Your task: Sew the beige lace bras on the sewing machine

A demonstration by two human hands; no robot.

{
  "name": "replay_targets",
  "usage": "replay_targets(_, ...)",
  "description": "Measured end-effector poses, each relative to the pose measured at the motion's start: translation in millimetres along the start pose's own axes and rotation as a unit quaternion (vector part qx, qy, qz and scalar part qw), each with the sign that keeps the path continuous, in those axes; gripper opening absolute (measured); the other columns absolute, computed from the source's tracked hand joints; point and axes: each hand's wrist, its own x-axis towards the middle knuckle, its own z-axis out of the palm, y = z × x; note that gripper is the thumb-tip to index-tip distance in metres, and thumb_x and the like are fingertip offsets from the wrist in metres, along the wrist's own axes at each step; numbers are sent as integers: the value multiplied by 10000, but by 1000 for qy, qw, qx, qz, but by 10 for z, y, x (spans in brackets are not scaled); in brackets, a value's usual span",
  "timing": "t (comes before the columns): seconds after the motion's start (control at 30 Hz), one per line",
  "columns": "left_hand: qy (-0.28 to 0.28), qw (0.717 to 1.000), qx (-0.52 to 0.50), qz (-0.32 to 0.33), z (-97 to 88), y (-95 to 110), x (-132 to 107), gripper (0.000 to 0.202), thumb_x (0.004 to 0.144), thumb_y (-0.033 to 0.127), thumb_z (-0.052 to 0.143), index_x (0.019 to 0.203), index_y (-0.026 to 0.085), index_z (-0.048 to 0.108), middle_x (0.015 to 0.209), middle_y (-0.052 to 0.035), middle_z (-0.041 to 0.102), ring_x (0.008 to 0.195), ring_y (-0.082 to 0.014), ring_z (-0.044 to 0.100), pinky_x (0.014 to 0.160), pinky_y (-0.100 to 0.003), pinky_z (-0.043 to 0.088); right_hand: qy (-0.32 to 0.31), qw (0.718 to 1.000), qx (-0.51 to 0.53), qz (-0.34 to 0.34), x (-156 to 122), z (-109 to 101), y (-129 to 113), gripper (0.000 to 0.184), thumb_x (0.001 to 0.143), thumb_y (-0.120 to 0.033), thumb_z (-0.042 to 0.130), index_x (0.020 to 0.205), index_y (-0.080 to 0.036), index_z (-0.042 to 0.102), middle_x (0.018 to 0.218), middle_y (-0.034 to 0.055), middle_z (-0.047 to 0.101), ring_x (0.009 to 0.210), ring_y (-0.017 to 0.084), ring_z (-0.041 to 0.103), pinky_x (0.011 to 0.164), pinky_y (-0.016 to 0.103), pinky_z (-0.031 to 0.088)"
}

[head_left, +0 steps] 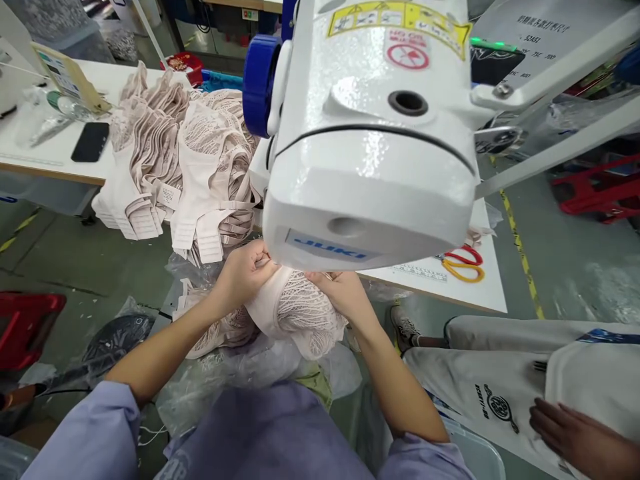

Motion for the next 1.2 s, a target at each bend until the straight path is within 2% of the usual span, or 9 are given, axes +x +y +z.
replay_targets(0.17,-3,1000,-3,0,-2,39,-2,96,817,243,552,745,179,549,632,33,496,634,-123,411,605,-236,329,-6,1000,3,3,49,-31,109,409,824,-590,713,998,-222,746,1023,71,769,1036,309,694,888,420,559)
replay_targets(0.23,-6,1000,-7,-3,-20,50,-11,103,825,246,548,748,180,538,631,39,467,620,-114,381,584,-234,304,-1,1000,4,9,34,-19,271,505,818,-658,687,1070,-221,725,1059,95,760,1052,319,689,879,423,573)
replay_targets(0.3,-15,1000,-7,-13,-52,57,-20,109,836,250,540,752,182,530,617,46,427,601,-107,355,558,-233,275,-12,999,31,6,-25,15,473,685,785,-750,656,1221,-222,664,1213,123,715,1136,325,662,934,431,565)
replay_targets(0.43,-15,999,0,-32,-131,66,-32,91,824,255,557,769,183,548,581,44,432,555,-102,366,529,-237,265,-153,984,90,-8,-254,102,822,955,692,-789,711,1435,-218,527,1474,157,551,1374,346,505,1132,473,431)
replay_targets(0.53,-10,999,1,-35,-161,66,-42,85,811,256,585,767,188,558,521,49,408,513,-108,372,509,-246,261,-234,964,116,44,-433,118,978,757,708,-609,817,1333,-221,637,1332,133,672,1290,343,588,1109,503,447)
replay_targets(0.67,-13,999,-7,-45,-157,49,-69,86,843,265,578,797,195,560,487,58,402,470,-116,421,478,-245,261,-165,951,227,127,-602,91,1151,490,718,-517,832,1097,-215,756,1098,106,777,1024,302,728,989,479,536)
replay_targets(0.87,-24,999,9,-31,-147,7,-112,152,906,305,574,815,183,585,587,32,554,519,-115,524,493,-231,331,-18,940,295,172,-773,58,1228,504,594,-572,855,935,-210,776,915,104,804,884,322,757,882,458,587)
replay_targets(1.07,37,994,83,58,-155,-37,-234,123,933,285,570,951,178,630,945,-59,690,873,-187,640,652,-254,468,87,945,285,131,-895,-40,1030,557,581,-612,818,992,-240,770,843,94,802,759,333,758,775,474,616)
replay_targets(1.2,65,974,86,200,-50,164,-512,111,935,179,546,1018,179,620,1019,-89,706,994,-212,654,814,-318,526,95,963,237,81,-969,-149,807,484,618,-591,826,964,-257,779,864,93,801,756,328,751,727,456,616)
